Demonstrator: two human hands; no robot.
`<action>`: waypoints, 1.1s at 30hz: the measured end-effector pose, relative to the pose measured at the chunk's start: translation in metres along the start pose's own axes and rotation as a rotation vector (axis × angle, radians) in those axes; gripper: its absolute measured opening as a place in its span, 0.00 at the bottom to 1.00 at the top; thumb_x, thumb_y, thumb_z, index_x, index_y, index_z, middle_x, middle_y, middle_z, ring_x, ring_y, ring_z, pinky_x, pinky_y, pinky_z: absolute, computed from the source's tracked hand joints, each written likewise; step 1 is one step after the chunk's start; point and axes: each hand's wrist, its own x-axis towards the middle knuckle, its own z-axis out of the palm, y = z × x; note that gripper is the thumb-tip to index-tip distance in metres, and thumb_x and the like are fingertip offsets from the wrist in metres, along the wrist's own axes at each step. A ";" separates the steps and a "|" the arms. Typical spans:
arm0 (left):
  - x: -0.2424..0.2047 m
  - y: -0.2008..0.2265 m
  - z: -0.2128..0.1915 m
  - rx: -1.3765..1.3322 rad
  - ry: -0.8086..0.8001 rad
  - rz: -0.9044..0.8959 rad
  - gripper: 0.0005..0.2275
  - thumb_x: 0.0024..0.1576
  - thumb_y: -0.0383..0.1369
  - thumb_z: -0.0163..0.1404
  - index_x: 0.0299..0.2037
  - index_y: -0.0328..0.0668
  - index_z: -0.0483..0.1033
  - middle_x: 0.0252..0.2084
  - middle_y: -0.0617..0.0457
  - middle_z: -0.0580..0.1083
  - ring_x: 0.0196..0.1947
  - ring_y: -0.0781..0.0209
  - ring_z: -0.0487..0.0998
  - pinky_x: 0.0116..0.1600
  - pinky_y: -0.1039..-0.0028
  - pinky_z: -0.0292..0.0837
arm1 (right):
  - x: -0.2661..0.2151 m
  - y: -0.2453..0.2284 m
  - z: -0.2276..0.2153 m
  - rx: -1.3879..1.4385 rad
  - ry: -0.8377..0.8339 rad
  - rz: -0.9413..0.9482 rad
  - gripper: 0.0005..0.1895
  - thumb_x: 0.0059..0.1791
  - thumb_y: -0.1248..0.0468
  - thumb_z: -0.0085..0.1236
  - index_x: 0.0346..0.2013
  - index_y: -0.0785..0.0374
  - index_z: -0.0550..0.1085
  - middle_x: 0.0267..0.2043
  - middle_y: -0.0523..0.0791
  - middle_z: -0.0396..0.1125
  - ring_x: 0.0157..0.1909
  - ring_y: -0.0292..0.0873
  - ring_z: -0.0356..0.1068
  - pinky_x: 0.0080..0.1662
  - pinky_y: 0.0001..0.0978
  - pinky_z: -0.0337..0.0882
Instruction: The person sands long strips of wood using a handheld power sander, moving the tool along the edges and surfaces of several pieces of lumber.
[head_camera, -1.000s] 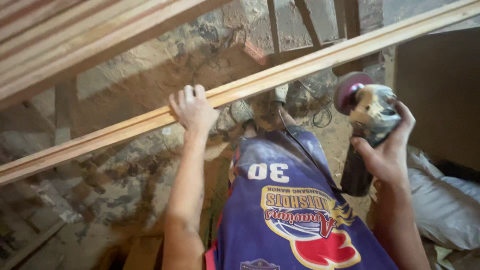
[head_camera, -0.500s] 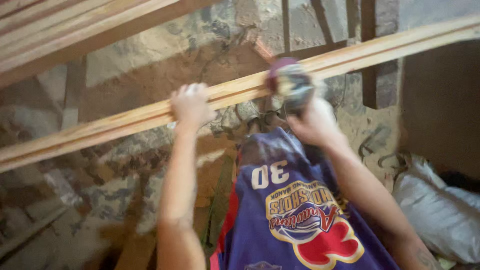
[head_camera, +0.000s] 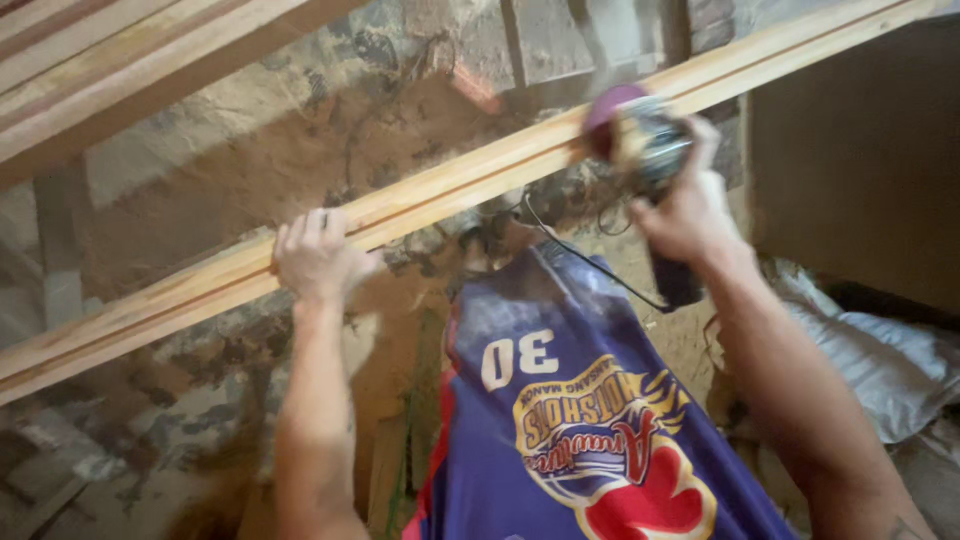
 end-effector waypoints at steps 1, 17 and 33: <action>0.002 0.000 0.000 0.025 -0.008 0.002 0.19 0.34 0.48 0.68 0.28 0.53 0.73 0.31 0.54 0.74 0.33 0.53 0.78 0.40 0.62 0.71 | 0.005 0.019 -0.008 -0.006 0.003 -0.001 0.52 0.44 0.68 0.64 0.72 0.60 0.39 0.51 0.67 0.68 0.52 0.67 0.74 0.55 0.50 0.74; -0.001 -0.005 -0.001 0.001 -0.117 0.026 0.25 0.34 0.52 0.70 0.34 0.48 0.75 0.36 0.52 0.76 0.39 0.49 0.77 0.45 0.56 0.69 | 0.015 0.073 0.008 0.048 0.177 0.046 0.49 0.48 0.69 0.62 0.72 0.64 0.39 0.57 0.67 0.66 0.58 0.65 0.73 0.59 0.49 0.74; -0.092 0.012 -0.087 -0.897 -0.267 -0.318 0.34 0.42 0.48 0.70 0.55 0.37 0.72 0.48 0.46 0.77 0.50 0.52 0.79 0.57 0.63 0.76 | -0.046 -0.182 0.167 0.091 -0.029 -0.199 0.54 0.45 0.65 0.64 0.72 0.69 0.36 0.47 0.72 0.68 0.48 0.77 0.70 0.53 0.60 0.71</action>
